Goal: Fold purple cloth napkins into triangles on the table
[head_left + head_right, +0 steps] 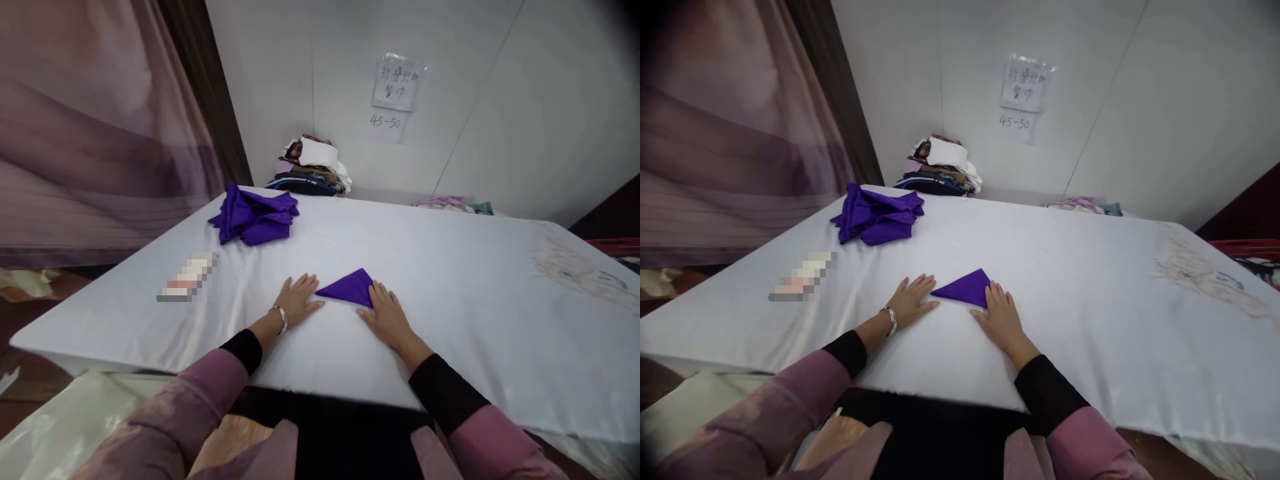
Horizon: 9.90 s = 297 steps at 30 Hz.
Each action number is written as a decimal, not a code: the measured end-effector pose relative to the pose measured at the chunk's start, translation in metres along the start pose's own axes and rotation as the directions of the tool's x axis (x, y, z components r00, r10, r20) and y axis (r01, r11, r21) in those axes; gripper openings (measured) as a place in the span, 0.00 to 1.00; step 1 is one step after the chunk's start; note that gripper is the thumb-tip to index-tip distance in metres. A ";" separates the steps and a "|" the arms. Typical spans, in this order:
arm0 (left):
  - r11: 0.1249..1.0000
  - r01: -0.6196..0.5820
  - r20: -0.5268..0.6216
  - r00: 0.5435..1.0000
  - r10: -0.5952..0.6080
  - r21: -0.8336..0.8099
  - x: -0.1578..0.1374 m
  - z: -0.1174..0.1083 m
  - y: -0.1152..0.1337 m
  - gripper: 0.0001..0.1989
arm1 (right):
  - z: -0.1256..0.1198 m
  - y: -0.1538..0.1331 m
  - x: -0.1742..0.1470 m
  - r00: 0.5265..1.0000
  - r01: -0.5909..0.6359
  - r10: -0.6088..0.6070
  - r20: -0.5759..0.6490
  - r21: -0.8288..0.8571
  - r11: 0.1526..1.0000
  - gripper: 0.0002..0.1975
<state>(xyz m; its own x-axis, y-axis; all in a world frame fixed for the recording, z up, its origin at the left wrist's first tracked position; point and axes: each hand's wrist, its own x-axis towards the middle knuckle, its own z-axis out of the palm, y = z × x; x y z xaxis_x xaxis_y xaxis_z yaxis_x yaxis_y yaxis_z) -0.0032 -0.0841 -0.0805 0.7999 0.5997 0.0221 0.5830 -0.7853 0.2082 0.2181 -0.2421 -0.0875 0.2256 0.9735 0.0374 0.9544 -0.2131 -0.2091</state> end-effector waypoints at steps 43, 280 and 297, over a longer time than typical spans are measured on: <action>0.962 -0.263 0.081 0.960 0.269 -0.079 0.092 0.017 0.078 0.30 | 0.007 0.002 0.000 0.997 0.040 -0.040 -0.071 0.007 0.999 0.37; 0.981 -0.195 0.157 0.969 0.190 0.021 0.093 0.012 0.075 0.29 | -0.024 -0.020 -0.007 0.949 0.231 -0.174 -0.263 0.203 0.951 0.28; 0.975 -0.217 0.072 0.973 0.220 -0.038 0.092 0.019 0.067 0.31 | -0.006 0.016 0.005 0.996 0.082 -0.082 0.020 0.028 0.996 0.38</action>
<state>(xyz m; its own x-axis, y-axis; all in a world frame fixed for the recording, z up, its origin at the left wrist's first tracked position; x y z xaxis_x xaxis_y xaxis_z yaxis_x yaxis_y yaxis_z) 0.1121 -0.0849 -0.0833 0.9165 0.3999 -0.0028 0.3892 -0.8904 0.2358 0.2356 -0.2412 -0.0850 0.1425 0.9892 0.0353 0.9637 -0.1306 -0.2330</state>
